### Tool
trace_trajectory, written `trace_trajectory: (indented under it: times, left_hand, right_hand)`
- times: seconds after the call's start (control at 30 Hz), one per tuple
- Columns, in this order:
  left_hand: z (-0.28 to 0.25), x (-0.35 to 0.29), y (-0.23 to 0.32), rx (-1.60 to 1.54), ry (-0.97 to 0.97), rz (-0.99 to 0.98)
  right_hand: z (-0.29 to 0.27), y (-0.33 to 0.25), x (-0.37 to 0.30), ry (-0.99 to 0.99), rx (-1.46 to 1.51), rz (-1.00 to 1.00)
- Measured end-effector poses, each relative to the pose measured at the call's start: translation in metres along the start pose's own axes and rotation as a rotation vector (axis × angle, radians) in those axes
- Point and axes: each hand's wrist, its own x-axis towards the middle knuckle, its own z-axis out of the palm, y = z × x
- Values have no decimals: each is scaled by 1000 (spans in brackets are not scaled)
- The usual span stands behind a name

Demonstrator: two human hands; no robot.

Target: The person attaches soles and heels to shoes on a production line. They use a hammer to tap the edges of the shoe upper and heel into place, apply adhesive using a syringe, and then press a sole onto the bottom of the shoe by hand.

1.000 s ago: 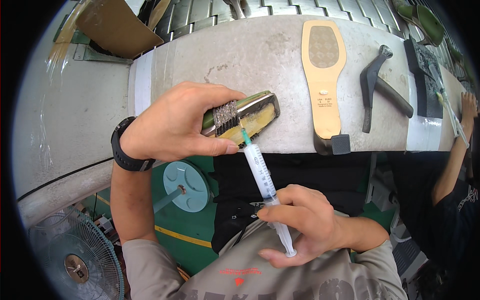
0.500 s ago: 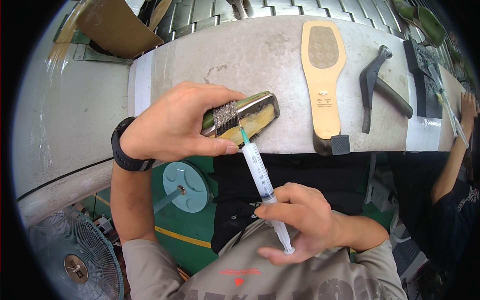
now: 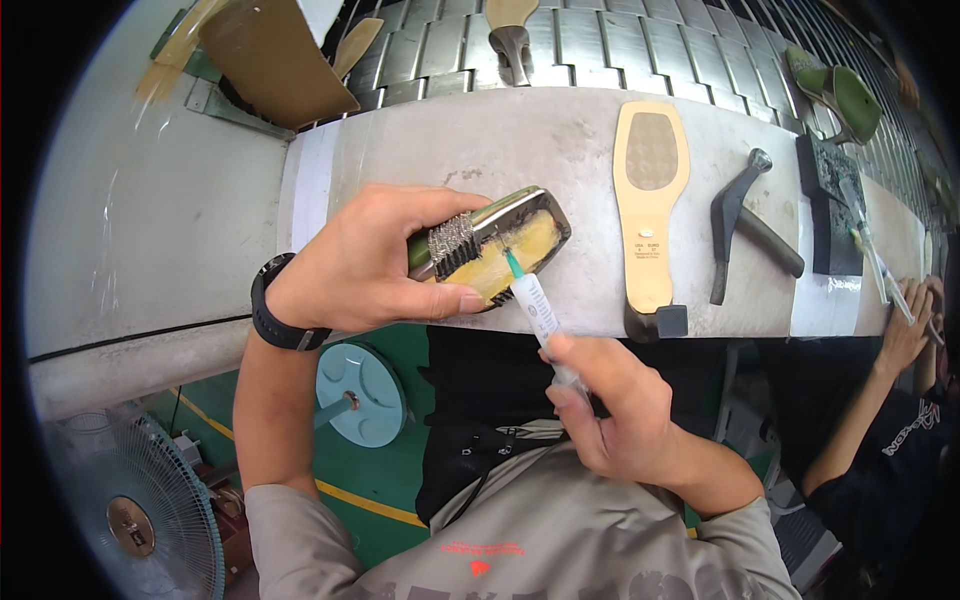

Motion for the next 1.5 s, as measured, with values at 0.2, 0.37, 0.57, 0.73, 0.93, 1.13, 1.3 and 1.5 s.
trace_trajectory:
  times: [0.2, 0.37, 0.57, 0.73, 0.93, 1.13, 1.3, 1.5]
  left_hand:
    - [1, -1, 1, 0, 15, 26]
    - [-1, 0, -2, -33, 19, 27]
    - [-2, 0, -5, -43, 24, 49]
    - [-4, -2, 0, -28, 3, -5]
    - [-2, 0, -1, -42, 13, 3]
    - [10, 3, 7, 18, 58, -22]
    - [61, 5, 22, 396, 323, 41]
    - [70, 15, 23, 363, 337, 21]
  right_hand:
    - [-2, 4, 9, -70, -97, -8]
    - [-1, 7, 9, -78, -121, 6]
    - [5, 10, 6, -49, -105, -20]
    - [10, 12, 0, -17, -99, -9]
    - [14, 18, -1, -49, -20, 0]
    - [-24, -8, -12, 22, -7, -14]
    - [-143, -45, -11, 179, -469, 179]
    - [-248, -91, 22, -7, -1251, 410]
